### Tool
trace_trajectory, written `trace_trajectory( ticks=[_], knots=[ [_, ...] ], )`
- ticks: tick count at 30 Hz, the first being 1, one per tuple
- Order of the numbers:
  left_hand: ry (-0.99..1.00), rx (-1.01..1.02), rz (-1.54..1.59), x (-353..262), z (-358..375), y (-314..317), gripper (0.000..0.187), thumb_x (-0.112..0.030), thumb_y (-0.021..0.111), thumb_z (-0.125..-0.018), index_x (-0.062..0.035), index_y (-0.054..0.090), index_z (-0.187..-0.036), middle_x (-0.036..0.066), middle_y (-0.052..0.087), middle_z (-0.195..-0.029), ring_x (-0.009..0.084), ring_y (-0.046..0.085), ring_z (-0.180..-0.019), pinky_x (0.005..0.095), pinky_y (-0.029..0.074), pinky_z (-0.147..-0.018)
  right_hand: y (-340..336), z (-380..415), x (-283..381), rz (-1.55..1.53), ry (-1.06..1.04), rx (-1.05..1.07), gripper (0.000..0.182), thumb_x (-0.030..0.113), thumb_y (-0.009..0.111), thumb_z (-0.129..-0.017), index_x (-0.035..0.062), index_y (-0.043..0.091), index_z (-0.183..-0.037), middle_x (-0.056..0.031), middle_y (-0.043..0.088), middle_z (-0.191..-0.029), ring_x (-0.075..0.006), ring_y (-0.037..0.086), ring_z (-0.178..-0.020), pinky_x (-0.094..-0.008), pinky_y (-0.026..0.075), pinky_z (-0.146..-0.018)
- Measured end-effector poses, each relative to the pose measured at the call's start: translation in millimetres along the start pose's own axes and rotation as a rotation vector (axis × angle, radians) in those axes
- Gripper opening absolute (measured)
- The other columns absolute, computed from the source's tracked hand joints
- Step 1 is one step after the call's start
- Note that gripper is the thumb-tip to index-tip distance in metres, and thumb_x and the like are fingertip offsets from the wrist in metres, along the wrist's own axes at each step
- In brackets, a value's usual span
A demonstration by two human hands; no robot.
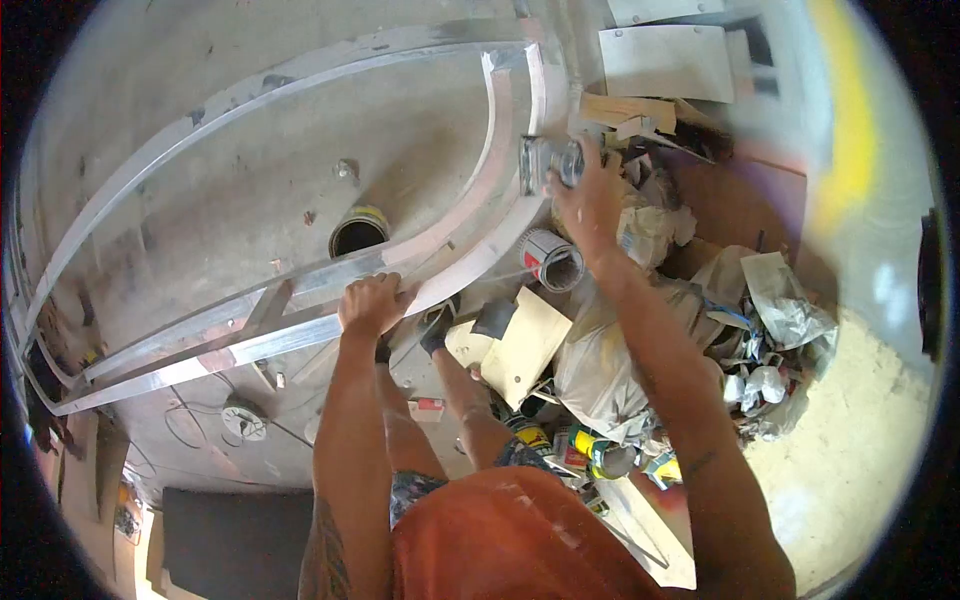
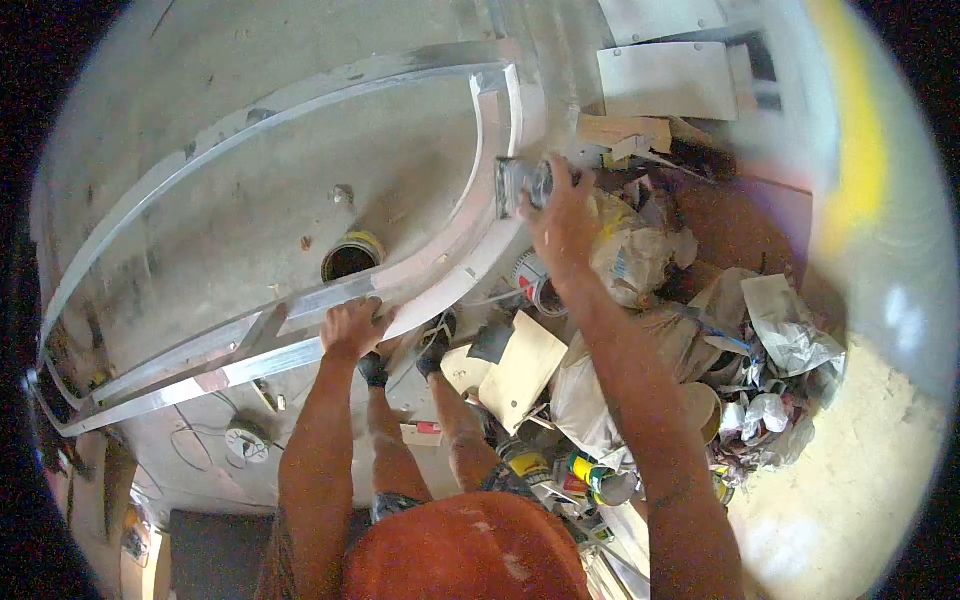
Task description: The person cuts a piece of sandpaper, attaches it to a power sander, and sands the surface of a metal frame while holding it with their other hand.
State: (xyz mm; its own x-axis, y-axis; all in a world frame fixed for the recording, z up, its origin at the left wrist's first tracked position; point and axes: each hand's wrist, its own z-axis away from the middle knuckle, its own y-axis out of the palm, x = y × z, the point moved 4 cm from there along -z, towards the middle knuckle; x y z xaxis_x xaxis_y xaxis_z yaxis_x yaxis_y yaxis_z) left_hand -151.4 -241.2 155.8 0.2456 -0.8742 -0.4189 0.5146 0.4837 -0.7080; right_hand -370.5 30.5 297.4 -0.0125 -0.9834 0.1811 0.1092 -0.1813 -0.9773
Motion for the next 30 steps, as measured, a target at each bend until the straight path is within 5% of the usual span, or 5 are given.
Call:
trace_trajectory(
  ticks=[6, 8, 12, 18, 30],
  knots=[
    [-0.019, 0.019, -0.009, 1.7, -0.2, 1.5, 0.056, -0.065, 0.054, -0.095, -0.0145, 0.076, -0.103, 0.017, 0.076, -0.099, 0.0377, 0.074, -0.093, 0.0509, 0.058, -0.086, 5.7, 28.6, -2.7, -0.054, 0.003, 0.013, 0.072, 0.025, 0.085, -0.080, 0.0181, 0.052, -0.144, -0.0261, 0.050, -0.134, -0.0476, 0.054, -0.126, -0.0541, 0.050, -0.101],
    [-0.025, 0.014, -0.030, 3.7, -0.5, 5.4, 0.056, -0.065, 0.055, -0.095, -0.0146, 0.077, -0.102, 0.017, 0.076, -0.099, 0.0379, 0.074, -0.093, 0.0509, 0.058, -0.085, 3.3, 9.9, -7.5, 0.091, -0.125, -0.098, 0.074, 0.024, 0.086, -0.079, 0.0181, 0.052, -0.144, -0.0269, 0.051, -0.133, -0.0494, 0.057, -0.121, -0.0541, 0.052, -0.098],
    [-0.027, -0.003, -0.045, 3.4, -1.1, 8.7, 0.054, -0.064, 0.056, -0.095, -0.0145, 0.077, -0.100, 0.017, 0.076, -0.099, 0.0378, 0.074, -0.094, 0.0510, 0.058, -0.085, -2.6, -36.4, -15.9, -0.032, -0.064, -0.157, 0.075, 0.030, 0.084, -0.082, 0.0157, 0.049, -0.147, -0.0265, 0.052, -0.129, -0.0480, 0.066, -0.106, -0.0528, 0.058, -0.086],
    [-0.022, 0.028, -0.041, -2.1, 2.7, -0.4, 0.043, -0.055, 0.063, -0.093, -0.0145, 0.076, -0.103, 0.012, 0.076, -0.103, 0.0368, 0.073, -0.096, 0.0521, 0.057, -0.087, -5.7, -103.4, -11.3, 0.014, -0.025, -0.166, 0.079, 0.034, 0.084, -0.082, 0.0164, 0.045, -0.149, -0.0267, 0.051, -0.130, -0.0486, 0.068, -0.101, -0.0518, 0.059, -0.087],
    [0.043, 0.124, -0.099, -4.7, 3.0, -5.4, 0.063, -0.070, 0.062, -0.088, -0.0148, 0.072, -0.116, 0.016, 0.073, -0.115, 0.0361, 0.071, -0.107, 0.0507, 0.056, -0.092, -1.0, 22.2, 13.2, 0.032, 0.023, -0.038, 0.072, 0.031, 0.083, -0.083, 0.0180, 0.050, -0.145, -0.0283, 0.051, -0.129, -0.0492, 0.065, -0.107, -0.0522, 0.059, -0.087]
  ],
)
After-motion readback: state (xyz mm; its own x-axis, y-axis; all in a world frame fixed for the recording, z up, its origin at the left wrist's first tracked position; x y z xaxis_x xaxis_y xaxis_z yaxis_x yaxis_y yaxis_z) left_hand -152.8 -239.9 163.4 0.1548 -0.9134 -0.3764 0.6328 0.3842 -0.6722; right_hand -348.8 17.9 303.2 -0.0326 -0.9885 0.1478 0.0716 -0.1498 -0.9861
